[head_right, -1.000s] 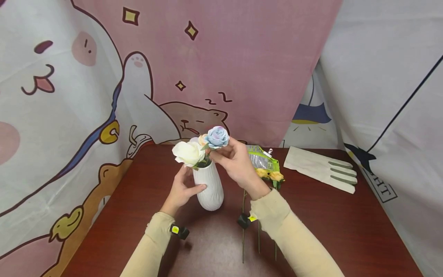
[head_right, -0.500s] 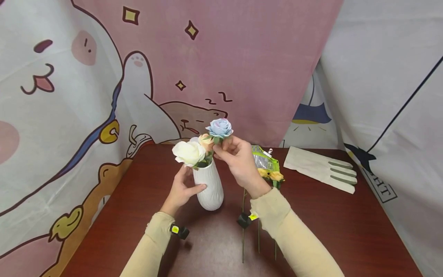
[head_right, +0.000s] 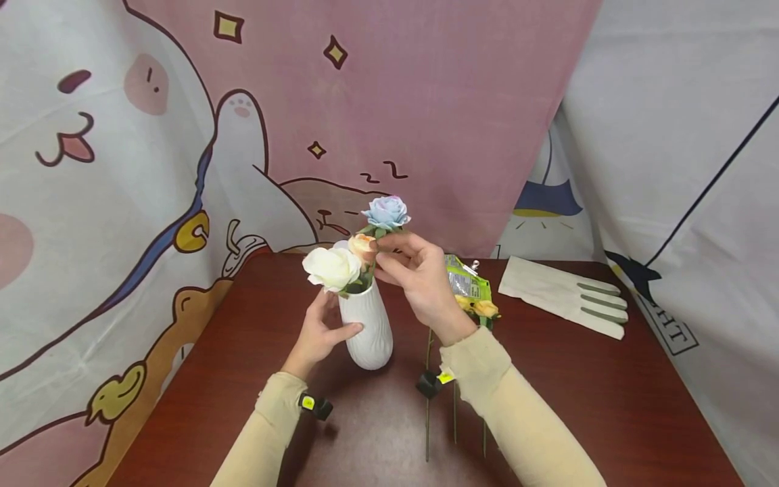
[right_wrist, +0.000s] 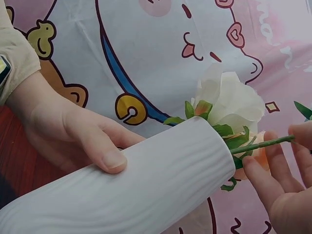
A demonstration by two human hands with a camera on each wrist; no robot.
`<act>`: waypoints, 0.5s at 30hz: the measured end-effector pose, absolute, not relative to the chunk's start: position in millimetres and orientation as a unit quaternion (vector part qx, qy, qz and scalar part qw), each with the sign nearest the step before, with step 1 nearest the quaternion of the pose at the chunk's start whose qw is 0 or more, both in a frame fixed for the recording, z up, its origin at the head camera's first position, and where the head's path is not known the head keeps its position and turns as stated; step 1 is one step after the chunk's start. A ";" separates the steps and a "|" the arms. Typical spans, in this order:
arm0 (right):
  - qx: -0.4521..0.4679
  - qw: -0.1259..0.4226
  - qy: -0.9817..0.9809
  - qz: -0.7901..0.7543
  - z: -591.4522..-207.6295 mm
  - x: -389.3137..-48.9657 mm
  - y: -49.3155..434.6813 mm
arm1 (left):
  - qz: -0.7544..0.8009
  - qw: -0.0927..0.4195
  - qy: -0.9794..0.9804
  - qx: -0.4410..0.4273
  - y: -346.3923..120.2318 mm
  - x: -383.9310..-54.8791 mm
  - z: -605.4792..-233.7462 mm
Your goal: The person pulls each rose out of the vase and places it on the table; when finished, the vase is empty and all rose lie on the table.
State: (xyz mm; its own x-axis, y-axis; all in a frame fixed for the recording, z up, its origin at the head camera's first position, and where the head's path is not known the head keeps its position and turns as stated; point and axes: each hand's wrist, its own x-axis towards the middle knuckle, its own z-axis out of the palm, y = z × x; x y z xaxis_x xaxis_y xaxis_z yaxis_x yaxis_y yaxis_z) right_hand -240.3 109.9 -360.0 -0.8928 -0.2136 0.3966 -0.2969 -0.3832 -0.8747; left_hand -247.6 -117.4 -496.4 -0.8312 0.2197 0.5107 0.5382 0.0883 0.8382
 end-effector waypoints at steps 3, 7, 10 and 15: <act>0.232 0.032 -0.563 0.793 -359.8 -240.6 110.6 | -0.622 0.128 -0.728 -0.260 -117.7 -247.9 -496.5; 0.235 0.035 -0.563 0.791 -358.8 -241.3 110.9 | -0.620 0.130 -0.728 -0.262 -117.8 -248.6 -497.0; 0.242 0.035 -0.556 0.795 -358.4 -242.2 110.9 | -0.619 0.132 -0.728 -0.263 -117.8 -248.4 -497.0; 0.263 0.048 -0.540 0.798 -357.6 -245.6 110.9 | -0.622 0.131 -0.727 -0.261 -117.1 -248.1 -496.6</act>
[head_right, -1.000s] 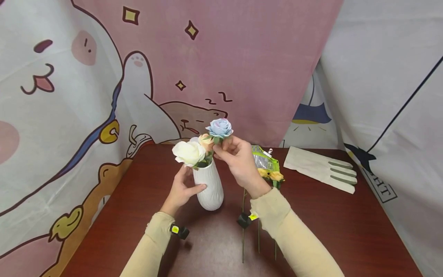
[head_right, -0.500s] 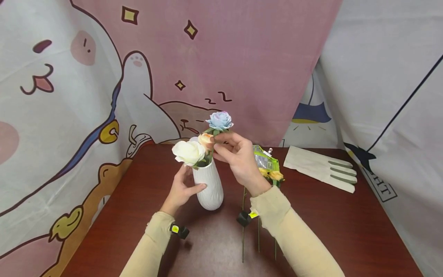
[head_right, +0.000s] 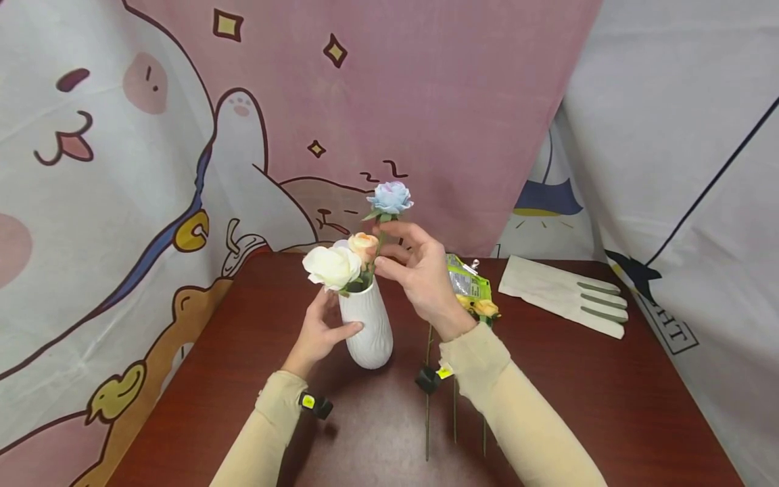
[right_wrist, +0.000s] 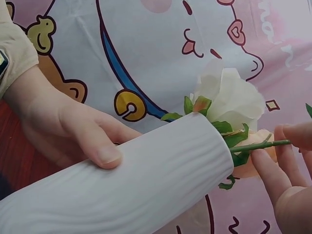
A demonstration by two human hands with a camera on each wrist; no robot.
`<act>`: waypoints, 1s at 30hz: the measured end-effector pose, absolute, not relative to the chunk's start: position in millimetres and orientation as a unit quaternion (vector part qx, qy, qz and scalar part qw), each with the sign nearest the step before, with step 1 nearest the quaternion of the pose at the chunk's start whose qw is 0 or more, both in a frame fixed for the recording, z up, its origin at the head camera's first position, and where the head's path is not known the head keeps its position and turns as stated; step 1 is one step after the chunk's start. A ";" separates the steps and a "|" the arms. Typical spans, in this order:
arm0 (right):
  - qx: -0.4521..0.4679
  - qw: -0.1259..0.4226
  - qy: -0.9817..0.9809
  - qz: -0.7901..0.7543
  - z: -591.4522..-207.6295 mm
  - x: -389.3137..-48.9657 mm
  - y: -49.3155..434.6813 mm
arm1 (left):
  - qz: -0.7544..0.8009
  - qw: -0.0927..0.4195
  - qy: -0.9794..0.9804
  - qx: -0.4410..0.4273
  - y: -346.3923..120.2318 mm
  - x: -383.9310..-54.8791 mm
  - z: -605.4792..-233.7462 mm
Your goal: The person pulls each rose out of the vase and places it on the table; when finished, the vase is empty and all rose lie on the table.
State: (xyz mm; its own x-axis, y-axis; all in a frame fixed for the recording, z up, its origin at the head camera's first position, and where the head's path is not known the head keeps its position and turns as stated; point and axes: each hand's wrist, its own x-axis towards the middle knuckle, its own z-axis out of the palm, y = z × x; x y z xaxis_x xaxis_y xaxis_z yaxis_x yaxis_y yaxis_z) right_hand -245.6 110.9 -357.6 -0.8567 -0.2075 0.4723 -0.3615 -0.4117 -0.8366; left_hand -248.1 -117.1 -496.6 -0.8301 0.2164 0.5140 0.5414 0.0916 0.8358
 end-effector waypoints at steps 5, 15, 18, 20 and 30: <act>0.272 0.072 -0.524 0.804 -354.8 -248.5 110.2 | -0.621 0.130 -0.729 -0.260 -117.2 -248.7 -497.2; 0.229 0.114 -0.526 0.811 -349.4 -254.4 112.8 | -0.618 0.134 -0.730 -0.259 -117.4 -249.2 -497.3; 0.220 0.128 -0.519 0.816 -345.9 -254.6 115.2 | -0.615 0.133 -0.736 -0.250 -116.6 -248.9 -496.9; 0.214 0.138 -0.513 0.820 -343.3 -255.1 117.1 | -0.612 0.132 -0.740 -0.246 -115.9 -248.8 -496.6; 0.193 0.162 -0.455 0.854 -330.1 -259.5 131.5 | -0.612 0.135 -0.739 -0.247 -116.1 -247.0 -497.2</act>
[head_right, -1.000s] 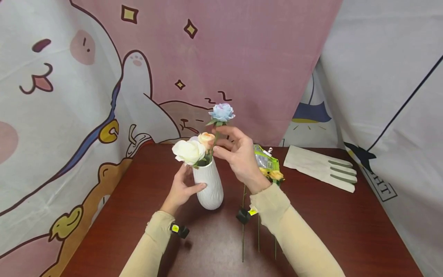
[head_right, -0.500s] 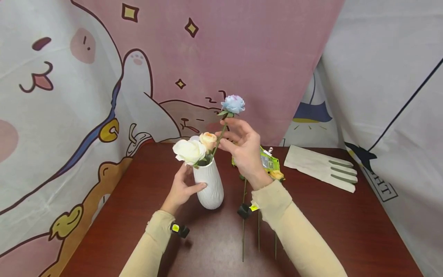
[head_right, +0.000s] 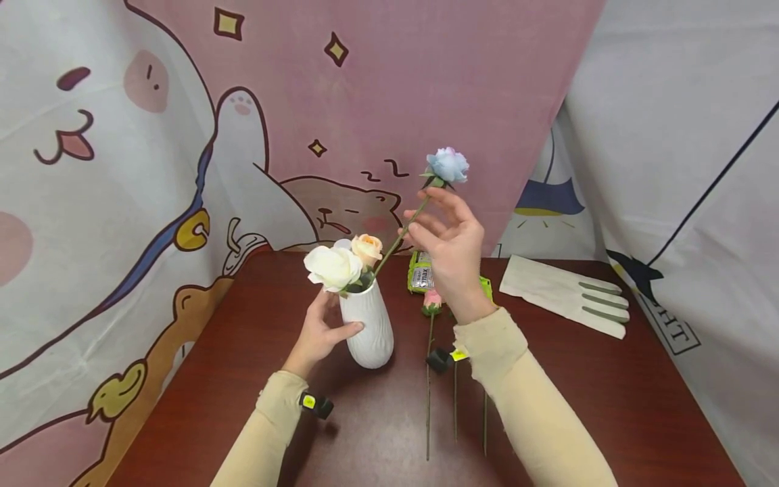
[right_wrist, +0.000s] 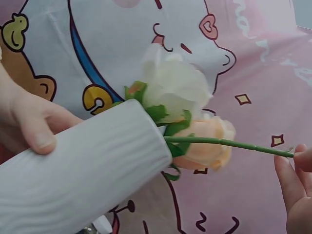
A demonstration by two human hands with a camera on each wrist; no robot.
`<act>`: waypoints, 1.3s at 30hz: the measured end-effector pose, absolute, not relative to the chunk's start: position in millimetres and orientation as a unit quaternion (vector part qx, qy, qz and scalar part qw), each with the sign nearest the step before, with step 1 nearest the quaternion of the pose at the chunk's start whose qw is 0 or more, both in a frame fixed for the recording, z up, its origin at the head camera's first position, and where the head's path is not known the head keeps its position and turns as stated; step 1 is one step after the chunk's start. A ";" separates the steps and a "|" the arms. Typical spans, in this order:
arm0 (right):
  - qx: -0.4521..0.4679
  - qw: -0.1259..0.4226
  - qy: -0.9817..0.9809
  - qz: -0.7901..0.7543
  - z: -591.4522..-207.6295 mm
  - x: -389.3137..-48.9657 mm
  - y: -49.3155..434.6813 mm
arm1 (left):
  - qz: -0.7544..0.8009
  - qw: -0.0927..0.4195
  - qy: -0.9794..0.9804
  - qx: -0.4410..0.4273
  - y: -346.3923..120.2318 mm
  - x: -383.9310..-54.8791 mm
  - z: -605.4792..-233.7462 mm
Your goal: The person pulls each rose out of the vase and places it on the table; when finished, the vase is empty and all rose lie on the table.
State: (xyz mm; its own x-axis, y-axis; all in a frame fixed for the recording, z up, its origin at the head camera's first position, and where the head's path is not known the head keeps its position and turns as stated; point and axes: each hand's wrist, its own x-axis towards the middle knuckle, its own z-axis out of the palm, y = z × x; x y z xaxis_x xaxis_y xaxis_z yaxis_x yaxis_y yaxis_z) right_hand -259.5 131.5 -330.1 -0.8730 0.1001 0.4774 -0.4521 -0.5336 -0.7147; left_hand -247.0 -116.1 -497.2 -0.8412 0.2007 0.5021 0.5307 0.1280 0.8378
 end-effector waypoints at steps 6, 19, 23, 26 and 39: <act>0.192 0.167 -0.414 0.874 -324.1 -262.2 142.5 | -0.616 0.142 -0.729 -0.260 -117.7 -247.9 -498.8; 0.198 0.223 -0.337 0.893 -309.1 -263.4 172.2 | -0.623 0.132 -0.727 -0.257 -116.9 -246.5 -497.0; 0.189 0.237 -0.330 0.894 -306.2 -262.4 182.4 | -0.625 0.131 -0.726 -0.257 -117.2 -246.4 -496.8; 0.184 0.243 -0.331 0.893 -307.4 -262.0 190.3 | -0.624 0.130 -0.726 -0.257 -117.4 -246.5 -497.3; 0.140 0.189 -0.431 0.871 -341.1 -260.0 238.0 | -0.628 0.127 -0.725 -0.254 -117.9 -247.0 -497.4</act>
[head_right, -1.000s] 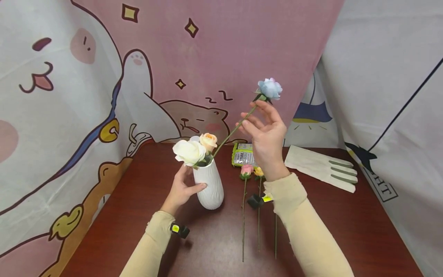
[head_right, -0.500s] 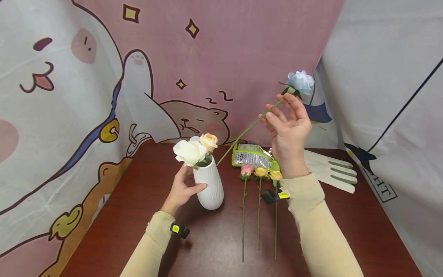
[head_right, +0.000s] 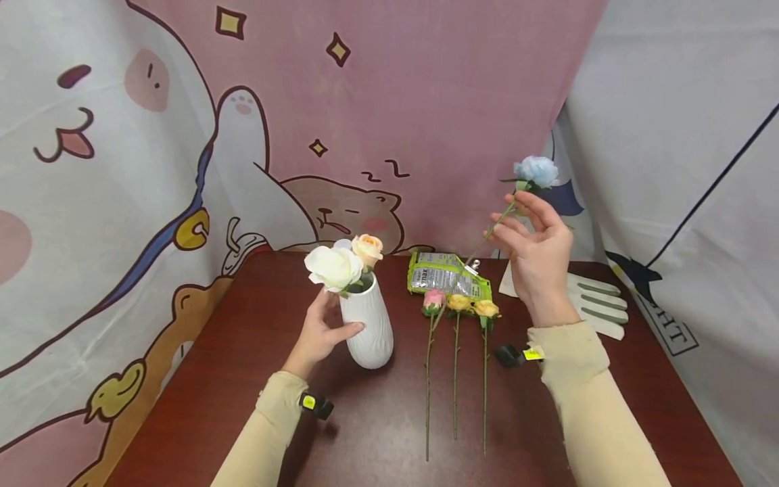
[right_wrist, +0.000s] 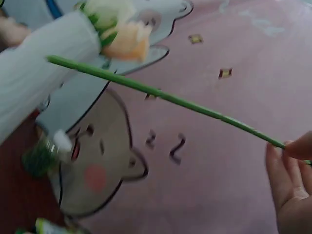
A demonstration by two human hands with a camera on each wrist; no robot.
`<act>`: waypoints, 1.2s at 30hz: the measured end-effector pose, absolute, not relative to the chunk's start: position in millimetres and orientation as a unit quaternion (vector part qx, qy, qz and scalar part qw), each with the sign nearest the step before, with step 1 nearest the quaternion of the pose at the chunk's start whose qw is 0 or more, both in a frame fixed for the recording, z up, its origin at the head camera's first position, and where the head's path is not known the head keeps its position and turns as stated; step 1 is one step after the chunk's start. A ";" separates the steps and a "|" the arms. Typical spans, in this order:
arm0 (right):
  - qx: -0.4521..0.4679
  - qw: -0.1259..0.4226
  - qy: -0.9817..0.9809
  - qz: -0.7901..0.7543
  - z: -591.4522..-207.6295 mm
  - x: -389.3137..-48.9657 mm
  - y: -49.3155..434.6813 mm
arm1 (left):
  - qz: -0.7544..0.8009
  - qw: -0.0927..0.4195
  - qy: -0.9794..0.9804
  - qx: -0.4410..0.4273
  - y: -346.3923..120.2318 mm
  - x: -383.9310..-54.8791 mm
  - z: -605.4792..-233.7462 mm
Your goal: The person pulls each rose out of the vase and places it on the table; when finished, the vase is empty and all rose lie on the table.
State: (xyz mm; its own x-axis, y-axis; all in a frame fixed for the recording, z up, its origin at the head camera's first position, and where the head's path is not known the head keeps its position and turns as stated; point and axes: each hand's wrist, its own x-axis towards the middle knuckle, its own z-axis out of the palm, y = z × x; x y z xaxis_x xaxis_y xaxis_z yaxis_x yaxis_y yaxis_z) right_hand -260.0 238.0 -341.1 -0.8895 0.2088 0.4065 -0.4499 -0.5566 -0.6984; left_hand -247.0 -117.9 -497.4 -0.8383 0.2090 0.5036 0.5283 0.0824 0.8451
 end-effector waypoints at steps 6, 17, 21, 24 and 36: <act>0.104 0.123 -0.545 0.823 -374.7 -257.3 263.3 | -0.627 0.127 -0.726 -0.252 -117.3 -246.6 -496.6; 0.066 0.050 -0.675 0.733 -437.6 -244.4 303.4 | -0.618 0.127 -0.737 -0.243 -112.2 -239.8 -486.4; 0.064 0.032 -0.705 0.705 -455.2 -242.2 313.0 | -0.616 0.129 -0.738 -0.243 -112.2 -239.6 -484.4; 0.059 0.022 -0.741 0.669 -467.3 -239.9 318.1 | -0.616 0.128 -0.740 -0.238 -113.5 -241.6 -488.6; 0.041 -0.044 -0.846 0.529 -511.0 -238.8 326.2 | -0.617 0.128 -0.734 -0.254 -118.3 -247.1 -497.2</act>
State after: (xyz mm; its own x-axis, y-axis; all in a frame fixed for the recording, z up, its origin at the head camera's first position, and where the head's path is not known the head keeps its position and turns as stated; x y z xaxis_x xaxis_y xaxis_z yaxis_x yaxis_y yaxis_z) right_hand -238.8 326.2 -511.0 -0.9927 -0.1169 -0.0307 -0.0236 0.4361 -0.8996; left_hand -247.1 -118.3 -497.2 -0.8387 0.2149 0.5004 0.5298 0.1096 0.8410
